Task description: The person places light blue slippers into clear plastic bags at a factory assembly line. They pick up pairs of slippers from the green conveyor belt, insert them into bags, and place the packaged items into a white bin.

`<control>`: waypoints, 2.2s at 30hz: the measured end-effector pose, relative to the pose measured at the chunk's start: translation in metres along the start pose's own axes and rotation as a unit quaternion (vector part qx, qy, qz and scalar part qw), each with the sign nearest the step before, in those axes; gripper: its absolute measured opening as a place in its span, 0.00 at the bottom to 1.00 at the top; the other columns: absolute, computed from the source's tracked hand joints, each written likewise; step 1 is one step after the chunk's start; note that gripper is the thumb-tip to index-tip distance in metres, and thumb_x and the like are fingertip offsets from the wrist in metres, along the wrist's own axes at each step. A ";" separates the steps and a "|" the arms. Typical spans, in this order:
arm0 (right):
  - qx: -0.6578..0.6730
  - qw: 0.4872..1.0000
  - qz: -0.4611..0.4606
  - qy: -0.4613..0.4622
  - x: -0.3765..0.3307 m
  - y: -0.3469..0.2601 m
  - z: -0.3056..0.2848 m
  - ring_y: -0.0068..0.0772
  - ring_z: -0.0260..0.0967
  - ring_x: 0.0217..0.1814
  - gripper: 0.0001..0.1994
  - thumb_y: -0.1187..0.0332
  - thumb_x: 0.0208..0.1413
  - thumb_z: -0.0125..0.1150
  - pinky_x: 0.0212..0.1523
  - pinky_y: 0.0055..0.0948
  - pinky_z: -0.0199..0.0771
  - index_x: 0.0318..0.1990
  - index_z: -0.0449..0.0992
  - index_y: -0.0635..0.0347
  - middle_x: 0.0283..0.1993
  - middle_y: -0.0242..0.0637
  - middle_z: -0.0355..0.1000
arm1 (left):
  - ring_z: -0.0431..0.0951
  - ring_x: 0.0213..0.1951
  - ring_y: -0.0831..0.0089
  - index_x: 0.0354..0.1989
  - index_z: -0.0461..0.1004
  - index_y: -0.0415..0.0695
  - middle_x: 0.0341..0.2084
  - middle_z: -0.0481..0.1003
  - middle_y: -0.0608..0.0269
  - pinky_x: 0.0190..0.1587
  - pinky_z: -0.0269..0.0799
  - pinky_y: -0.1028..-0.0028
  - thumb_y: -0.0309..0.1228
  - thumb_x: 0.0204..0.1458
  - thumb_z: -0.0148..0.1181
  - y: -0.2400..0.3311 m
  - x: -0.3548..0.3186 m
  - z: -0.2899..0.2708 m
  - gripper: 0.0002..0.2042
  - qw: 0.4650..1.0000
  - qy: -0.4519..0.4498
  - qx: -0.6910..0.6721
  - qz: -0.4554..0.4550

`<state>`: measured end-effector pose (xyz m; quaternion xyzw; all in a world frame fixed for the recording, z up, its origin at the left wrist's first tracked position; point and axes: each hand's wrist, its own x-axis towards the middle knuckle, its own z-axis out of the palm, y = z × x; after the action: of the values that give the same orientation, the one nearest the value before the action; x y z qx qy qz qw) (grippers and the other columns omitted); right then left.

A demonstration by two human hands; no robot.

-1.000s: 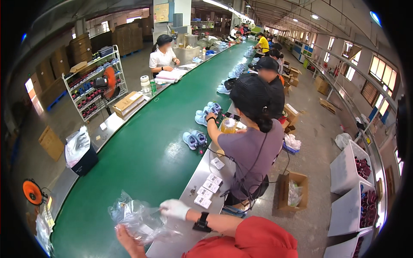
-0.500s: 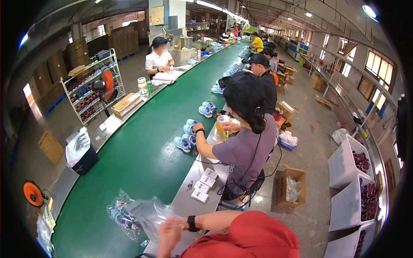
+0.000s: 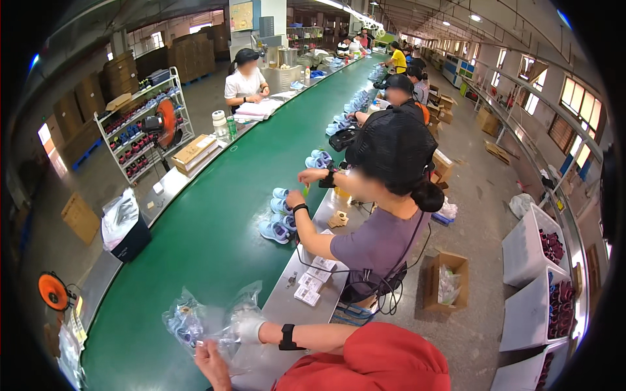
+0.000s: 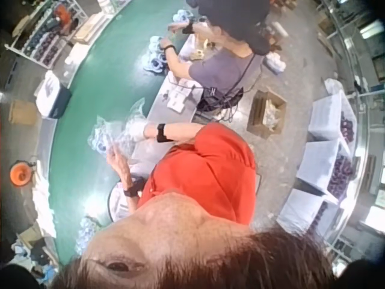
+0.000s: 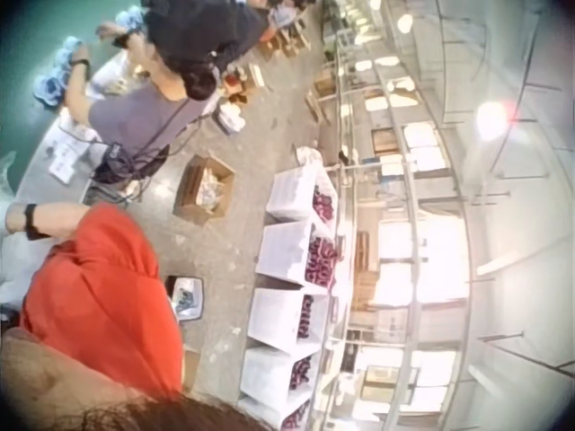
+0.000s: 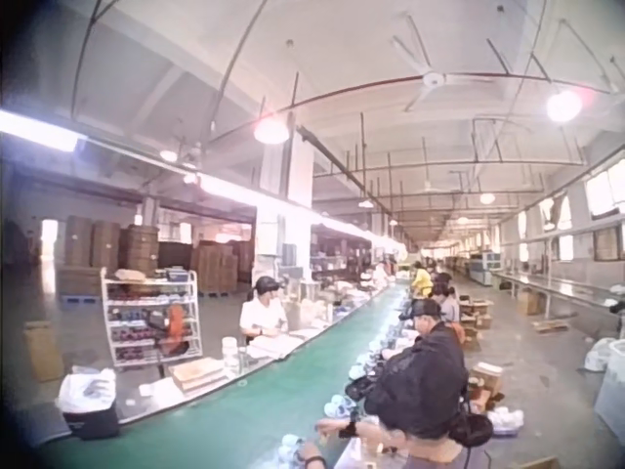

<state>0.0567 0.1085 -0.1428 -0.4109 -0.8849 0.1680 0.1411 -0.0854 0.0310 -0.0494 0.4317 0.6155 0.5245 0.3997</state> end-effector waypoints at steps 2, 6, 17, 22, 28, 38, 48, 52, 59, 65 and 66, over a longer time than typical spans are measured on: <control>-0.003 0.978 -0.059 -0.201 -0.004 -0.018 -0.011 0.51 0.71 0.30 0.13 0.58 0.45 0.54 0.34 0.40 0.71 0.27 0.79 0.57 0.28 0.45 0.75 | 0.60 0.20 0.88 0.28 0.69 0.41 0.17 0.63 0.75 0.20 0.53 0.82 0.28 0.53 0.53 -0.017 0.023 -0.007 0.04 0.990 0.046 0.010 0.132; 0.139 0.972 -0.107 -0.159 -0.022 -0.013 0.038 0.52 0.71 0.27 0.11 0.60 0.43 0.54 0.30 0.41 0.70 0.27 0.79 0.54 0.26 0.45 0.74 | 0.58 0.19 0.88 0.27 0.69 0.42 0.18 0.62 0.76 0.20 0.51 0.82 0.28 0.53 0.53 0.001 0.027 -0.005 0.05 0.996 0.010 -0.035 0.076; 0.312 0.944 0.010 -0.106 -0.016 0.006 -0.055 0.44 0.71 0.35 0.10 0.66 0.48 0.51 0.35 0.38 0.68 0.35 0.75 0.58 0.31 0.41 0.74 | 0.57 0.23 0.86 0.24 0.66 0.41 0.18 0.62 0.75 0.25 0.51 0.81 0.28 0.54 0.52 -0.002 0.033 0.012 0.08 0.999 0.003 0.027 0.021; 0.354 0.932 -0.001 -0.082 -0.018 0.012 -0.068 0.43 0.71 0.35 0.10 0.65 0.51 0.50 0.36 0.37 0.68 0.36 0.74 0.58 0.31 0.41 0.74 | 0.58 0.23 0.86 0.23 0.68 0.41 0.19 0.63 0.75 0.25 0.53 0.81 0.29 0.54 0.52 -0.012 0.028 0.007 0.08 1.000 0.000 0.025 -0.016; 0.440 0.897 0.024 -0.046 -0.028 0.012 -0.084 0.31 0.70 0.29 0.11 0.63 0.56 0.48 0.34 0.30 0.70 0.38 0.74 0.59 0.28 0.35 0.73 | 0.59 0.21 0.87 0.25 0.70 0.41 0.18 0.64 0.76 0.24 0.53 0.82 0.29 0.54 0.52 -0.018 0.019 0.007 0.08 0.999 -0.010 0.032 -0.008; 0.519 0.838 0.164 0.036 -0.053 0.019 -0.098 0.20 0.69 0.29 0.13 0.62 0.59 0.46 0.34 0.22 0.70 0.39 0.73 0.63 0.29 0.33 0.73 | 0.57 0.09 0.85 0.27 0.68 0.45 0.11 0.58 0.75 0.08 0.49 0.81 0.33 0.55 0.52 -0.029 0.013 -0.022 0.08 0.991 0.007 -0.082 -0.103; 0.445 0.877 0.176 0.035 -0.080 0.011 -0.080 0.24 0.70 0.29 0.11 0.66 0.55 0.47 0.35 0.26 0.70 0.39 0.73 0.62 0.27 0.33 0.72 | 0.55 0.08 0.86 0.26 0.68 0.46 0.11 0.58 0.77 0.08 0.48 0.82 0.33 0.56 0.52 -0.044 0.002 -0.029 0.08 0.990 -0.019 -0.084 -0.108; 0.425 0.884 0.191 0.039 -0.088 0.011 -0.076 0.25 0.69 0.28 0.11 0.67 0.55 0.47 0.34 0.27 0.69 0.38 0.73 0.62 0.26 0.34 0.71 | 0.55 0.08 0.86 0.26 0.68 0.47 0.10 0.57 0.77 0.08 0.49 0.82 0.33 0.56 0.51 -0.036 -0.002 -0.027 0.08 0.986 -0.027 -0.100 -0.129; 0.358 0.914 0.188 0.033 -0.096 0.005 -0.078 0.33 0.70 0.32 0.13 0.63 0.55 0.46 0.37 0.31 0.68 0.37 0.73 0.60 0.29 0.37 0.72 | 0.55 0.08 0.86 0.26 0.67 0.47 0.10 0.57 0.77 0.08 0.48 0.82 0.32 0.56 0.51 -0.048 0.003 -0.032 0.07 0.990 -0.032 -0.088 -0.107; 0.324 0.925 0.197 -0.003 -0.100 0.001 -0.082 0.38 0.70 0.40 0.13 0.62 0.55 0.44 0.44 0.32 0.68 0.37 0.73 0.58 0.34 0.36 0.74 | 0.56 0.09 0.86 0.26 0.67 0.47 0.10 0.57 0.77 0.08 0.48 0.82 0.33 0.56 0.51 -0.048 0.002 -0.030 0.08 0.989 -0.038 -0.098 -0.102; 0.324 0.926 0.196 0.001 -0.101 0.002 -0.081 0.38 0.70 0.40 0.13 0.62 0.55 0.44 0.44 0.33 0.68 0.37 0.73 0.58 0.35 0.36 0.74 | 0.55 0.09 0.87 0.25 0.67 0.47 0.11 0.56 0.77 0.08 0.47 0.82 0.33 0.56 0.51 -0.046 0.001 -0.029 0.08 0.989 -0.031 -0.106 -0.103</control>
<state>0.1525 0.0457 -0.0811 -0.5081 -0.6842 0.4693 0.2312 -0.1179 0.0193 -0.0917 0.3371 0.5852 0.5287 0.5141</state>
